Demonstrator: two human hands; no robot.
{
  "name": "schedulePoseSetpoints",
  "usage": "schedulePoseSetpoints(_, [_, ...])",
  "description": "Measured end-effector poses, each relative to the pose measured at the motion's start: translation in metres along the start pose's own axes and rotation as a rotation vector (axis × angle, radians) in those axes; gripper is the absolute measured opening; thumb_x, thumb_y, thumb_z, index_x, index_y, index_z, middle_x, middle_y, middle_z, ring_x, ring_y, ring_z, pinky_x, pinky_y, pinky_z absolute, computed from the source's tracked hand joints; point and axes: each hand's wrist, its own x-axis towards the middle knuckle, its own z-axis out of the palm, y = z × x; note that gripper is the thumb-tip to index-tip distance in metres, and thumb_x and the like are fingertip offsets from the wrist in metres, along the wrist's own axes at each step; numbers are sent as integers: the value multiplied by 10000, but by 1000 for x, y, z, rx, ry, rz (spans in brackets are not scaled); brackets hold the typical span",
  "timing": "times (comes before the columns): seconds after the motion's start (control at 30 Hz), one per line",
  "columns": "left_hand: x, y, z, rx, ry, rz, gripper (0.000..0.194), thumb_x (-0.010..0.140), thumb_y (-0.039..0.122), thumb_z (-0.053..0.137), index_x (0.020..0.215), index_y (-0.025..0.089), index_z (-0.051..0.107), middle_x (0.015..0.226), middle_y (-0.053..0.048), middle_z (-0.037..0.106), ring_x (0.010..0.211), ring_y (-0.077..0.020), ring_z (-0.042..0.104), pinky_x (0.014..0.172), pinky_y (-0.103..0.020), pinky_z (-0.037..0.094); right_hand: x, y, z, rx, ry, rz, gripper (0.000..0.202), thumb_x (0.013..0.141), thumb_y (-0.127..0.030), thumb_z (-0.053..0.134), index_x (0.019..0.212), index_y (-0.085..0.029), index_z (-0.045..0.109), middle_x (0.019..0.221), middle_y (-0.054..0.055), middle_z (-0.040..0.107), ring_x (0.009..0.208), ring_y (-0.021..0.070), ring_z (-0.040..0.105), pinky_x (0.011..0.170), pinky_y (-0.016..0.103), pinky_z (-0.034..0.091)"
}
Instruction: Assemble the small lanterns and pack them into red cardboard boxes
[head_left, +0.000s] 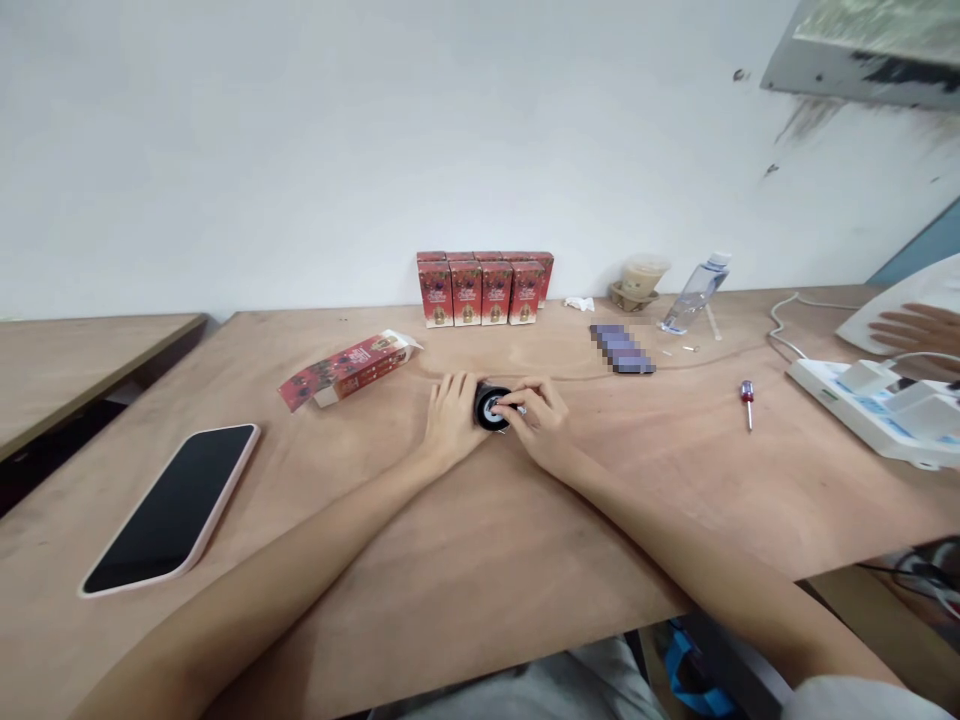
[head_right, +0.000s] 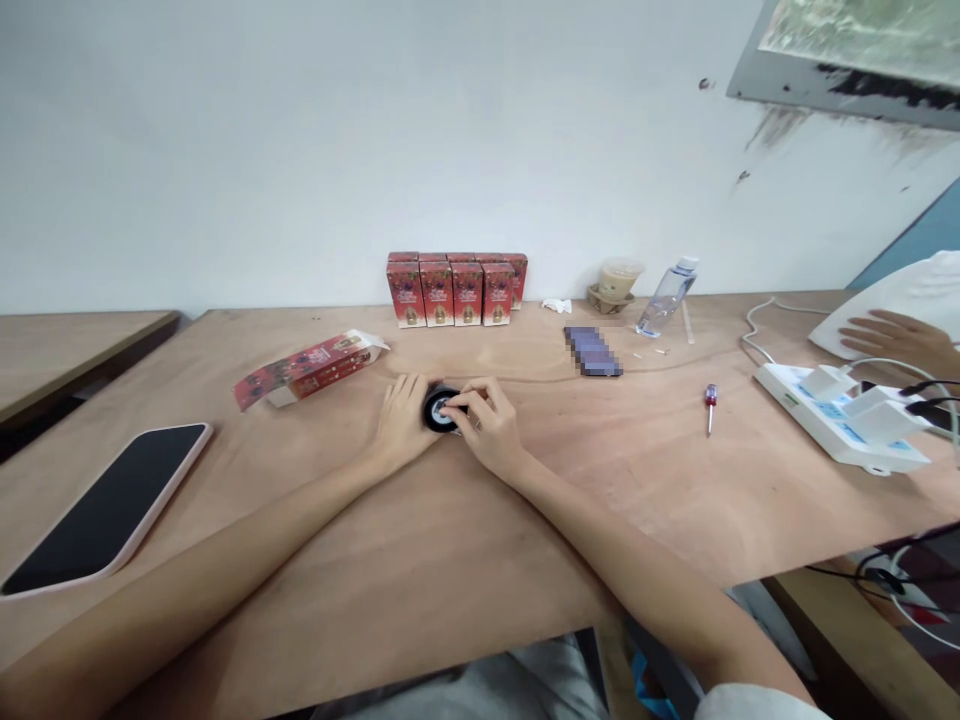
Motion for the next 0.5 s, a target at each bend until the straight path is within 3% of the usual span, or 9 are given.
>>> schedulePoseSetpoints(0.17, [-1, 1, -1, 11, -11, -1, 390, 723, 308, 628, 1074, 197, 500, 1043, -99, 592, 1006, -297, 506, 791, -386, 387, -1, 2, 2, -11, -17, 40, 166, 853, -313, 560, 748, -209, 637, 967, 89, 543, 845, 184, 591, 766, 353, 506])
schedulePoseSetpoints(0.27, [-1, 2, -3, 5, -14, -17, 380, 721, 303, 631, 1065, 204, 502, 1045, -94, 596, 1010, -292, 515, 803, -385, 388, -1, 1, 1, -14, -57, 19, 143, 865, -293, 537, 811, -211, 641, 1018, 104, 545, 887, 196, 594, 777, 358, 503])
schedulePoseSetpoints(0.43, [0, 0, -3, -120, 80, -99, 362, 688, 295, 686, 996, 219, 511, 1034, -69, 609, 1000, -282, 534, 819, -385, 404, 1, 4, -5, -36, 14, 50, 154, 890, -243, 445, 927, -206, 590, 983, 105, 566, 975, 210, 572, 827, 364, 487])
schedulePoseSetpoints(0.5, [1, -1, -3, -167, 124, -142, 344, 688, 292, 694, 973, 220, 515, 1017, -59, 615, 983, -274, 543, 821, -385, 408, 3, 10, -7, -57, -24, 99, 166, 872, -184, 421, 952, -195, 566, 933, 97, 593, 928, 210, 575, 820, 363, 478])
